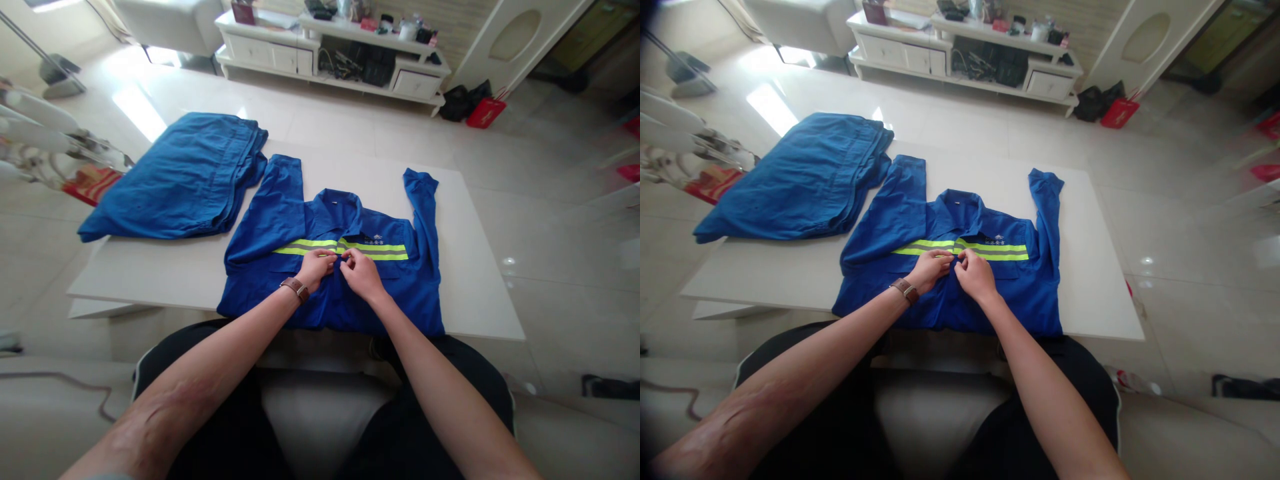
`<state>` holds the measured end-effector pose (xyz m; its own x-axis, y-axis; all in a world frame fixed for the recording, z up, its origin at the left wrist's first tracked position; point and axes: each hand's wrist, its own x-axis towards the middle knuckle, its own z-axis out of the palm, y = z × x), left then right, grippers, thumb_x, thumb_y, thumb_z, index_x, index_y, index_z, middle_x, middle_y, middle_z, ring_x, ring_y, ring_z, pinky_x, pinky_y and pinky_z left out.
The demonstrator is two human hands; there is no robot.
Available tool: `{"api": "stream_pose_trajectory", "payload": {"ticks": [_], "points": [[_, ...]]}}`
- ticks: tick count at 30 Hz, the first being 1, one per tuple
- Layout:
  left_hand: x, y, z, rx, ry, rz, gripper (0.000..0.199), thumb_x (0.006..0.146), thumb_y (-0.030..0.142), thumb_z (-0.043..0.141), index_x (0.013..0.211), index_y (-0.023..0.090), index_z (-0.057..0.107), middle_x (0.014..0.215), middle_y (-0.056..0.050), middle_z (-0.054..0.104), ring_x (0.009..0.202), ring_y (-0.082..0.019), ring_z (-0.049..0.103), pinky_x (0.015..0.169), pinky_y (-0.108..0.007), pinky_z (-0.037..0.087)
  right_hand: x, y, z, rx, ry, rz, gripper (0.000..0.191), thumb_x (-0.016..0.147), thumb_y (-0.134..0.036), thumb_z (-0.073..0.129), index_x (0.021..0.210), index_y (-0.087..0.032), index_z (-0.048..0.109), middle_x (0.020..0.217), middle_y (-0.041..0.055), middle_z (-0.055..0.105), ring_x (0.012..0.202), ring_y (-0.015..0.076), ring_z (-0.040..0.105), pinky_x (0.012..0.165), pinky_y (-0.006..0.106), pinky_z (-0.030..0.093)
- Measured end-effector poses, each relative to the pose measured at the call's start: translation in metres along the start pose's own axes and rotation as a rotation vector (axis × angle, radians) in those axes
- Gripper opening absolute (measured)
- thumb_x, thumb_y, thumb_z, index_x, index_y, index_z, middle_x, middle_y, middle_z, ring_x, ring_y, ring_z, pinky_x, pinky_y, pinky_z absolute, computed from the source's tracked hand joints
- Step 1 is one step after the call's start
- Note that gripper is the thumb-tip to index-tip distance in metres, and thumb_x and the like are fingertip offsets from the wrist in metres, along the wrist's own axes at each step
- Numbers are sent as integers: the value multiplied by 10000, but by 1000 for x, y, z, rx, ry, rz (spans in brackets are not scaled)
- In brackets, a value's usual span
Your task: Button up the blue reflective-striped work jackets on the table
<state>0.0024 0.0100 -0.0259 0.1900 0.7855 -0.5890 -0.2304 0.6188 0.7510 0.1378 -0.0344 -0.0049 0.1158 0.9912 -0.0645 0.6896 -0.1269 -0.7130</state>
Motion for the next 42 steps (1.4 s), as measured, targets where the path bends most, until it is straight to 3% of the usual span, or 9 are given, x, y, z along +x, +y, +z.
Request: {"api": "stream_pose_trajectory", "payload": {"ticks": [10,27,38,42], "points": [[-2,2,3,-1,33,59,262,675,91,749,785,189,533,520,60,548,476,-75,527,518,-185,412,0,0,2,-26,10,19,217,847,-232,571,1049,-221,651,712,-31,682,678,159,631,686,262,419],[-5,4,4,-5,52,78,318,643,118,796,764,195,513,552,57,574,505,-77,542,546,-195,438,2,3,-1,-15,48,-5,151,818,-223,573,921,-212,683,686,-15,666,678,171,630,686,271,432],[-4,2,2,26,43,127,335,632,111,801,762,200,505,572,50,587,530,-88,556,542,-190,428,-4,-2,-4,-174,-14,-78,204,867,-218,567,963,-227,746,799,42,738,765,217,665,724,300,446],[-4,1,2,55,15,143,347,611,100,797,800,197,522,581,45,606,529,-87,555,547,-192,421,-4,-2,-1,-136,39,-109,142,867,-215,556,893,-221,695,887,51,717,806,205,647,755,298,460]]}}
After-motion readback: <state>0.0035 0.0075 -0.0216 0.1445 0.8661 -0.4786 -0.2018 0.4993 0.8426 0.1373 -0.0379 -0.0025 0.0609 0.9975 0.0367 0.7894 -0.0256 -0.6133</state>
